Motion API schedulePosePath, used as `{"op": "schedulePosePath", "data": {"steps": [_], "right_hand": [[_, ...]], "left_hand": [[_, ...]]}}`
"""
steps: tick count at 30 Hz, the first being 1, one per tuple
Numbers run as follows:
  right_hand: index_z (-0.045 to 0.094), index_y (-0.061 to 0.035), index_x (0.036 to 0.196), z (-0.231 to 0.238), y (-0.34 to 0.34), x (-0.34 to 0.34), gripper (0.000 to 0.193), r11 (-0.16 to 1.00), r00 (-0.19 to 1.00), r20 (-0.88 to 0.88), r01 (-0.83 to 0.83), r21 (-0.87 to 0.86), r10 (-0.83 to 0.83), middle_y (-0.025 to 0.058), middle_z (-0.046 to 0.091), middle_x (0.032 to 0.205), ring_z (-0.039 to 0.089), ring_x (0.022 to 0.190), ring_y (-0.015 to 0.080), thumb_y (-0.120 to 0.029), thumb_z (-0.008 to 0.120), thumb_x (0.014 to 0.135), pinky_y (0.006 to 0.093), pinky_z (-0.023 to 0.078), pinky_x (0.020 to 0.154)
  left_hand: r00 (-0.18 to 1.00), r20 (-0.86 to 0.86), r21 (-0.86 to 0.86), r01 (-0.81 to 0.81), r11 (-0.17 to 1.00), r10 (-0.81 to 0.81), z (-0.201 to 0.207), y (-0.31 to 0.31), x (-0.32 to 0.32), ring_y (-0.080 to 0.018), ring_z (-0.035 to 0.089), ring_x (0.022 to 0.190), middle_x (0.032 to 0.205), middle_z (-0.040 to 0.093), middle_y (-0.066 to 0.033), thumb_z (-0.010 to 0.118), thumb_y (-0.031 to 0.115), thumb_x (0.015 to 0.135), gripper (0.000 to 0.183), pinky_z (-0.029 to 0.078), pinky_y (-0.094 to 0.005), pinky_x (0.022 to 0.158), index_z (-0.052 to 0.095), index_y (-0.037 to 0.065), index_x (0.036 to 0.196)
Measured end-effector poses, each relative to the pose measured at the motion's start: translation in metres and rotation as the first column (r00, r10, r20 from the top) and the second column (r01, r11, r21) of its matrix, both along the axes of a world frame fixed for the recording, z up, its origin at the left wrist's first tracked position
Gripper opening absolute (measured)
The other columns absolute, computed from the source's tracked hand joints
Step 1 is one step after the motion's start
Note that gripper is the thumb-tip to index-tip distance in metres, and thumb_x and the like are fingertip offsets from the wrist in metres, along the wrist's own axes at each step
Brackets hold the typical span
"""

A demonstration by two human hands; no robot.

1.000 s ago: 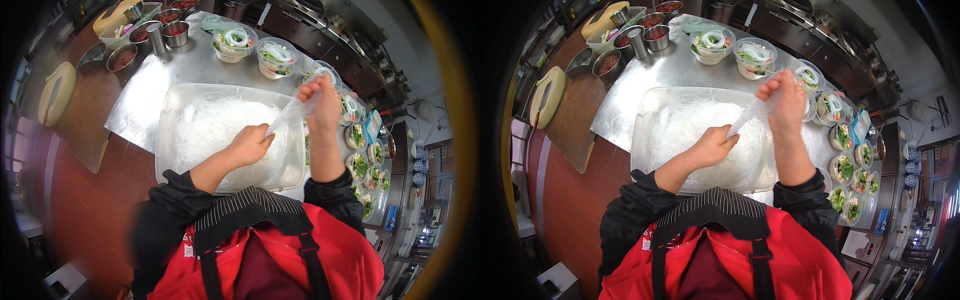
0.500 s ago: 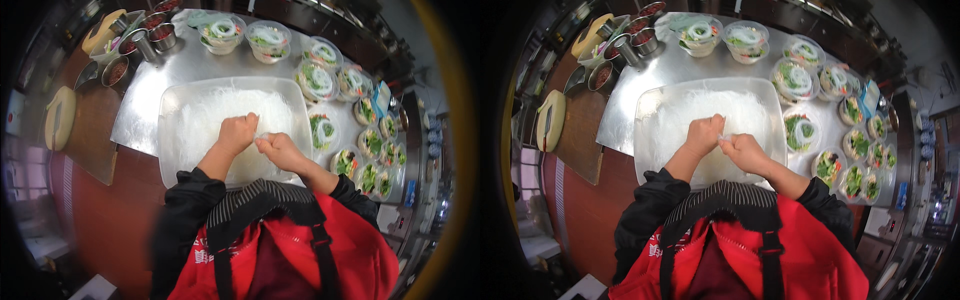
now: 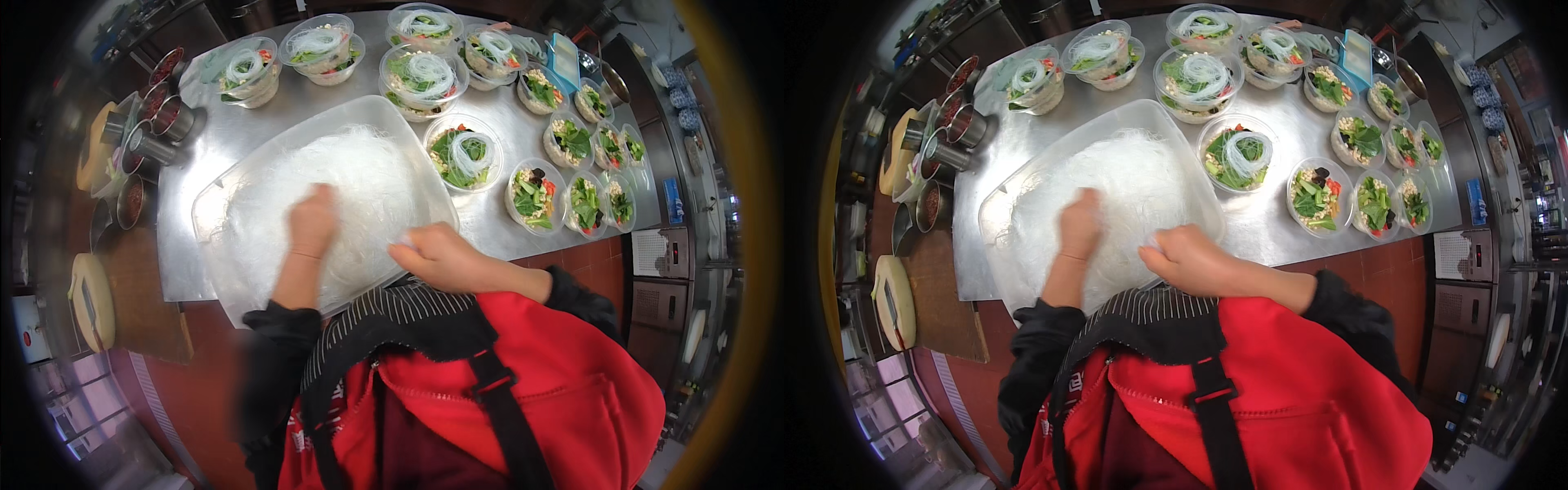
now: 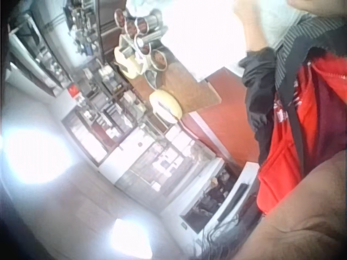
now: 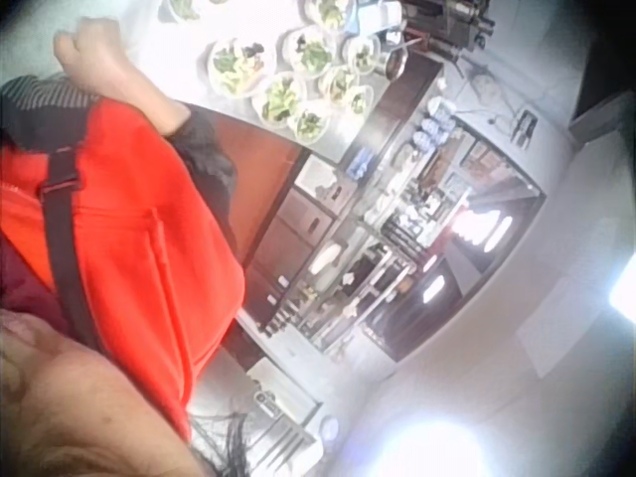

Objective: The person repeatedly takes portions of white noodles from a large container and places them into multiple clear plastic bowls containing mixed vegetables. The person then moves the container to a different counter area.

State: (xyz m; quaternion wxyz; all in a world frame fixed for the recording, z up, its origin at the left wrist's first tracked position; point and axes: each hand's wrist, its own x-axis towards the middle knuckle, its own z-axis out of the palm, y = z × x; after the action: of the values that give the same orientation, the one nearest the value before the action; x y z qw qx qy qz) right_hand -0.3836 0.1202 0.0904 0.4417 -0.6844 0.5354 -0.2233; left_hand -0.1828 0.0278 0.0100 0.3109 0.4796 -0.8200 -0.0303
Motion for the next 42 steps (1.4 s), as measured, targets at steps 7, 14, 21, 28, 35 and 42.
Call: {"op": "schedulePosePath", "data": {"steps": [7,14,21,28,35,42], "right_hand": [[0.053,0.0046,0.071,0.010,0.001,-0.168,0.032,0.732,0.724,-0.108,0.669,-0.131,-0.681,0.0154,0.052,0.056,0.048,0.051,0.0241,-0.023,0.052,0.085,0.0335,0.039,0.050],[0.057,0.0073,0.075,-0.067,-0.010,-0.239,0.035,0.840,0.599,-0.596,0.451,-0.300,-0.535,0.0249,0.058,0.075,0.055,0.073,0.0402,-0.026,0.050,0.083,0.0433,0.043,0.067],[0.061,0.0071,0.076,-0.079,-0.018,-0.256,0.038,0.949,0.680,-0.715,0.305,0.079,-0.159,0.0258,0.059,0.082,0.056,0.079,0.0397,-0.029,0.049,0.079,0.0426,0.043,0.075],[0.063,0.0002,0.079,-0.047,-0.007,-0.277,0.021,0.857,0.640,-0.675,0.515,0.022,-0.367,0.0196,0.062,0.078,0.059,0.075,0.0351,-0.019,0.056,0.074,0.0403,0.046,0.069],[0.061,-0.0088,0.104,-0.100,-0.028,-0.342,0.033,0.826,0.581,-0.686,0.561,-0.053,-0.438,0.0200,0.059,0.097,0.058,0.091,0.0329,-0.003,0.047,0.075,0.0373,0.046,0.080],[0.064,-0.0012,0.076,-0.093,-0.040,-0.353,0.016,0.908,0.534,-0.783,0.409,-0.093,-0.321,0.0170,0.062,0.075,0.061,0.065,0.0295,-0.007,0.049,0.074,0.0370,0.048,0.063]], "left_hand": [[0.982,0.007,0.289,-0.181,0.940,0.187,-0.014,0.002,0.019,-0.0396,0.054,0.059,0.062,0.055,-0.0207,0.052,0.005,0.079,0.005,0.041,-0.0457,0.053,0.047,0.004,0.078],[0.986,0.008,0.357,-0.157,0.921,0.165,-0.012,0.006,0.016,-0.0395,0.053,0.058,0.061,0.053,-0.0206,0.052,0.007,0.081,0.007,0.039,-0.0437,0.051,0.047,0.004,0.077],[0.991,0.004,0.357,-0.129,0.925,0.137,-0.003,0.010,0.011,-0.0386,0.051,0.055,0.059,0.052,-0.0206,0.052,0.013,0.085,0.013,0.038,-0.0418,0.049,0.047,0.003,0.078],[0.988,-0.005,0.396,-0.137,0.908,0.151,0.000,0.011,0.009,-0.0372,0.052,0.055,0.060,0.052,-0.0199,0.052,0.015,0.086,0.015,0.039,-0.0400,0.049,0.047,0.003,0.077],[0.985,-0.029,0.430,-0.141,0.892,0.170,0.003,0.012,0.008,-0.0351,0.052,0.054,0.061,0.052,-0.0189,0.053,0.013,0.085,0.013,0.040,-0.0375,0.049,0.049,0.002,0.079],[0.987,-0.020,0.418,-0.138,0.898,0.162,0.008,0.014,0.005,-0.0322,0.051,0.052,0.060,0.052,-0.0185,0.053,0.011,0.085,0.012,0.039,-0.0349,0.048,0.049,0.002,0.079]]}}
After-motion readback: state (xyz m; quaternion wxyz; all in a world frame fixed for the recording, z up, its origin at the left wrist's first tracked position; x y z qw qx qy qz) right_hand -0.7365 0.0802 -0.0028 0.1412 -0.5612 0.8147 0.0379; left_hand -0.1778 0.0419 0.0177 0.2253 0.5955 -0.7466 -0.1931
